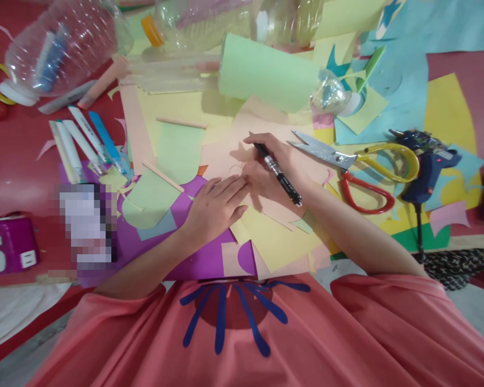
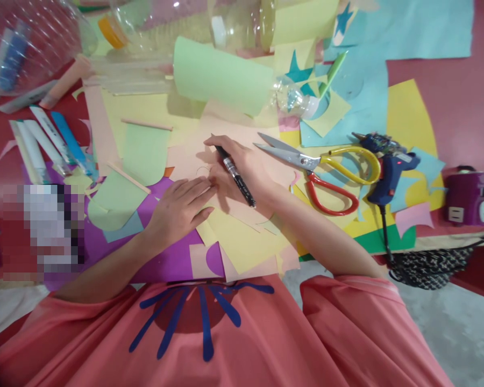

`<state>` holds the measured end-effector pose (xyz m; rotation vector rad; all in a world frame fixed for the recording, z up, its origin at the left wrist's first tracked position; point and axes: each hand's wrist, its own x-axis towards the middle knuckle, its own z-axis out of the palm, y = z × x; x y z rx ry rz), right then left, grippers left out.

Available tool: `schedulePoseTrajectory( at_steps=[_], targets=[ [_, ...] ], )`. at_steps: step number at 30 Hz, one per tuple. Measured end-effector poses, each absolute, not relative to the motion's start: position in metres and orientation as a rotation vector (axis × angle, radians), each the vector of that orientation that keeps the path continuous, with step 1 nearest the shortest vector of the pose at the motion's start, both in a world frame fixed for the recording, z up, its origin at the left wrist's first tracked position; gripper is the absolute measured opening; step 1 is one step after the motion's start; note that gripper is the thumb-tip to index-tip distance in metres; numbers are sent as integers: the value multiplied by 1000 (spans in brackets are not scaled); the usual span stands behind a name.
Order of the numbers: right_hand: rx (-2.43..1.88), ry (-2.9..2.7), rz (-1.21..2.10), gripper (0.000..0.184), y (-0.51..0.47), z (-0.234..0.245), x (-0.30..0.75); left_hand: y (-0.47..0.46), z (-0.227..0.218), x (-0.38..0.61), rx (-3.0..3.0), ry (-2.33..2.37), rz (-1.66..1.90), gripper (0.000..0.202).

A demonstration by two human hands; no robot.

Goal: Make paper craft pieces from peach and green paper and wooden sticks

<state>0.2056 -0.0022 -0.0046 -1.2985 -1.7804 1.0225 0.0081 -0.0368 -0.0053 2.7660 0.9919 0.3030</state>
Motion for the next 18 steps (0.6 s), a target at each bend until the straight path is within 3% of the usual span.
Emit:
schedulePoseTrajectory(
  at_steps=[13,18],
  targets=[
    [-1125,-1591,1163,32,11,-14,216,-22,1,-3,2472,1177,478,28],
    [-1057,-1402,1277,30,6,-2,209,-23,5,1,1804,1159,810,36]
  ],
)
